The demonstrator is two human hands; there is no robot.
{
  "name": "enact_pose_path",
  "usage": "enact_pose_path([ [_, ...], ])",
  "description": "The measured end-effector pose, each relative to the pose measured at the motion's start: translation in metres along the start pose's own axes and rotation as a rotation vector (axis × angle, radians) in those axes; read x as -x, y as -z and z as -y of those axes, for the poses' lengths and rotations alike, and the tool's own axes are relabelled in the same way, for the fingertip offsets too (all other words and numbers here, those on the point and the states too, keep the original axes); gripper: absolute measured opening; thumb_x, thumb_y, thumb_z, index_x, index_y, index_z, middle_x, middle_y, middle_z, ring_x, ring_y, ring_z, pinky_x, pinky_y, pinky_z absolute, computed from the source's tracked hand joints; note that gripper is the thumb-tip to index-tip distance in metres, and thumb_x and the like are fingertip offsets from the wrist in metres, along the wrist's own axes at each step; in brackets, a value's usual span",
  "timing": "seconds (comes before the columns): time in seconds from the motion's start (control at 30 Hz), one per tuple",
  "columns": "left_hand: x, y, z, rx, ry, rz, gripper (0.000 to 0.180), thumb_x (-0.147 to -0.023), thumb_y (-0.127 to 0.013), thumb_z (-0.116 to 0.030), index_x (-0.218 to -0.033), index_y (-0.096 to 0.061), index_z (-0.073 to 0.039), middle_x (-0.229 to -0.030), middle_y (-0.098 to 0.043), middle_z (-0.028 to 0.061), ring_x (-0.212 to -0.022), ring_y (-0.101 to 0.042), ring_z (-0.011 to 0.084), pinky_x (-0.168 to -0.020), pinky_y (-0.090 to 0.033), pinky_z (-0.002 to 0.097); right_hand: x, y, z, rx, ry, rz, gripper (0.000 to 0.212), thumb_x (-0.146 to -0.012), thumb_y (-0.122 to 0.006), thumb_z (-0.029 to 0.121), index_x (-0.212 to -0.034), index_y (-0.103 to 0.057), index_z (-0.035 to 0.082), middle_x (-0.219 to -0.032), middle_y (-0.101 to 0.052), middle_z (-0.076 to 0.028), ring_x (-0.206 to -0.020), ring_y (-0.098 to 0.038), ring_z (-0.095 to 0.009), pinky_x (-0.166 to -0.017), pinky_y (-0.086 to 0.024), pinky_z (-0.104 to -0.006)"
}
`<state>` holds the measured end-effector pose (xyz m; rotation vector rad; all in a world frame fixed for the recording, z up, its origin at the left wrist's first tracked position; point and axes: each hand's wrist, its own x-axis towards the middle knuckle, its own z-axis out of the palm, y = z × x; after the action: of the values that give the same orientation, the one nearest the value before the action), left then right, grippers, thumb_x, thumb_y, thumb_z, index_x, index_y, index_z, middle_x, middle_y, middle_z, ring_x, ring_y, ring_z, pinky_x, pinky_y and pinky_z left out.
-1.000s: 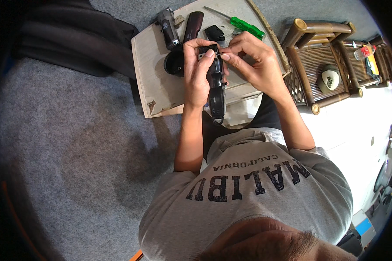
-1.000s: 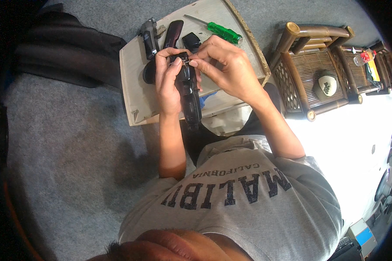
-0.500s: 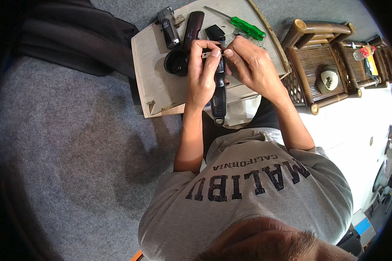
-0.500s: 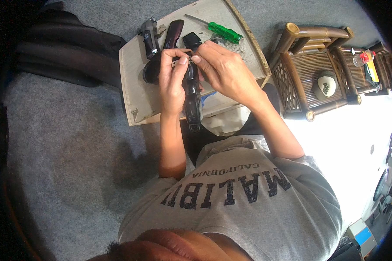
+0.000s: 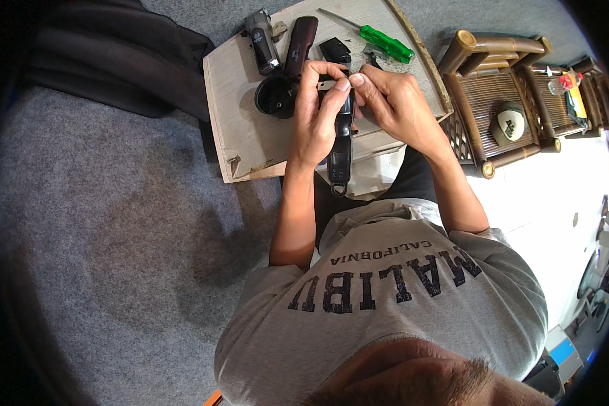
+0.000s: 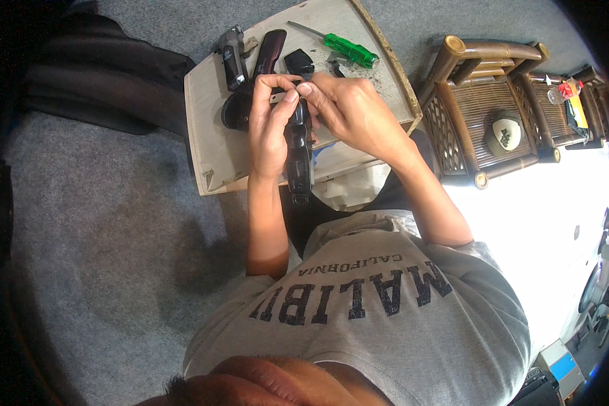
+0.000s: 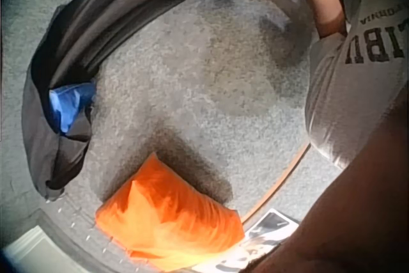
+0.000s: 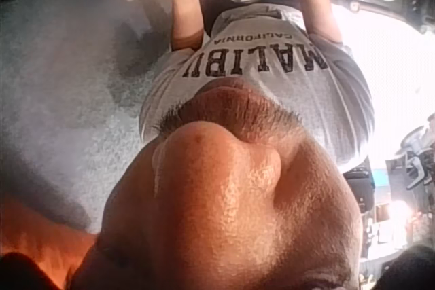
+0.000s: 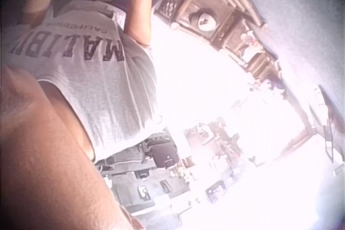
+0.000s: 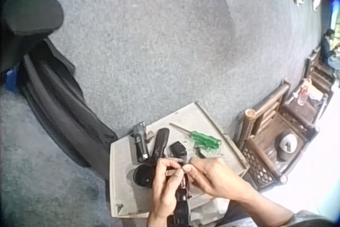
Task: The person uses a screwdriver to remove and replace screws on a hair clipper, handling small parts and placing them in a black container on a table.
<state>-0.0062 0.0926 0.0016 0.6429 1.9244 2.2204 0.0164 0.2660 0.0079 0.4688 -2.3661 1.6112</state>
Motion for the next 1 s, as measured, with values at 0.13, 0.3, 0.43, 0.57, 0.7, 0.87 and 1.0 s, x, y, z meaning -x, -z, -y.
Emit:
enact_pose_path([
  [0.13, 0.000, 0.000, 0.001, -0.015, -0.020, 0.004, 0.018, -0.107, -0.057, -0.024, -0.115, -0.052, -0.008, -0.091, -0.066, 0.0085, -0.069, -0.066, 0.0113, -0.052, -0.058, 0.0255, 0.000, -0.001, 0.001, 0.020, -0.007, -0.018, 0.036, -0.108, -0.062, 0.028, -0.087, -0.062, -0.001, -0.066, -0.066, -0.014, -0.058, -0.065, -0.032, -0.056, -0.048, -0.0417],
  [0.3, 0.002, 0.000, -0.002, 0.033, 0.019, -0.012, 0.016, -0.108, -0.055, -0.022, -0.115, -0.052, -0.008, -0.090, -0.066, 0.0081, -0.068, -0.065, 0.0112, -0.052, -0.057, 0.0252, -0.003, -0.005, 0.001, -0.046, -0.013, -0.080, 0.034, -0.107, -0.065, 0.028, -0.087, -0.062, 0.000, -0.063, -0.065, -0.014, -0.057, -0.065, -0.031, -0.056, -0.048, -0.0405],
  [0.43, 0.001, -0.004, -0.005, 0.045, 0.015, -0.035, 0.013, -0.109, -0.055, -0.017, -0.115, -0.051, -0.005, -0.095, -0.058, 0.0050, -0.071, -0.060, 0.0104, -0.057, -0.051, 0.0246, 0.000, -0.009, -0.003, 0.022, -0.010, -0.113, 0.032, -0.106, -0.066, 0.027, -0.089, -0.061, 0.000, -0.063, -0.064, -0.014, -0.059, -0.067, -0.029, -0.056, -0.049, -0.0404],
  [0.57, -0.001, 0.008, 0.011, -0.062, -0.027, -0.094, 0.012, -0.108, -0.055, -0.015, -0.116, -0.052, -0.007, -0.096, -0.058, 0.0044, -0.072, -0.059, 0.0097, -0.057, -0.051, 0.0246, 0.002, -0.010, 0.003, -0.033, 0.037, -0.096, 0.029, -0.107, -0.064, 0.025, -0.093, -0.060, 0.000, -0.066, -0.065, -0.015, -0.061, -0.068, -0.030, -0.057, -0.049, -0.0410],
  [0.7, 0.000, -0.002, -0.003, 0.094, 0.026, -0.073, 0.013, -0.108, -0.055, -0.017, -0.116, -0.052, -0.007, -0.095, -0.059, 0.0034, -0.070, -0.060, 0.0095, -0.056, -0.052, 0.0235, 0.002, -0.008, 0.000, -0.037, 0.061, -0.072, 0.027, -0.108, -0.063, 0.025, -0.095, -0.060, 0.001, -0.066, -0.064, -0.016, -0.061, -0.068, -0.033, -0.058, -0.050, -0.0418],
  [0.87, 0.002, -0.003, -0.006, 0.094, 0.053, -0.029, 0.018, -0.109, -0.052, -0.023, -0.117, -0.051, -0.007, -0.091, -0.059, 0.0012, -0.066, -0.063, 0.0092, -0.052, -0.054, 0.0219, 0.002, -0.005, -0.002, 0.079, 0.024, -0.013, 0.034, -0.109, -0.059, 0.029, -0.091, -0.063, 0.000, -0.065, -0.064, -0.015, -0.059, -0.067, -0.034, -0.058, -0.050, -0.0422],
  [1.0, 0.002, -0.002, -0.005, 0.101, 0.036, -0.008, 0.017, -0.109, -0.052, -0.022, -0.117, -0.052, -0.007, -0.089, -0.057, -0.0004, -0.070, -0.059, 0.0067, -0.055, -0.051, 0.0205, 0.002, -0.005, 0.001, 0.061, -0.036, 0.019, 0.039, -0.111, -0.056, 0.032, -0.089, -0.065, 0.000, -0.064, -0.065, -0.015, -0.059, -0.066, -0.034, -0.057, -0.050, -0.0421],
])
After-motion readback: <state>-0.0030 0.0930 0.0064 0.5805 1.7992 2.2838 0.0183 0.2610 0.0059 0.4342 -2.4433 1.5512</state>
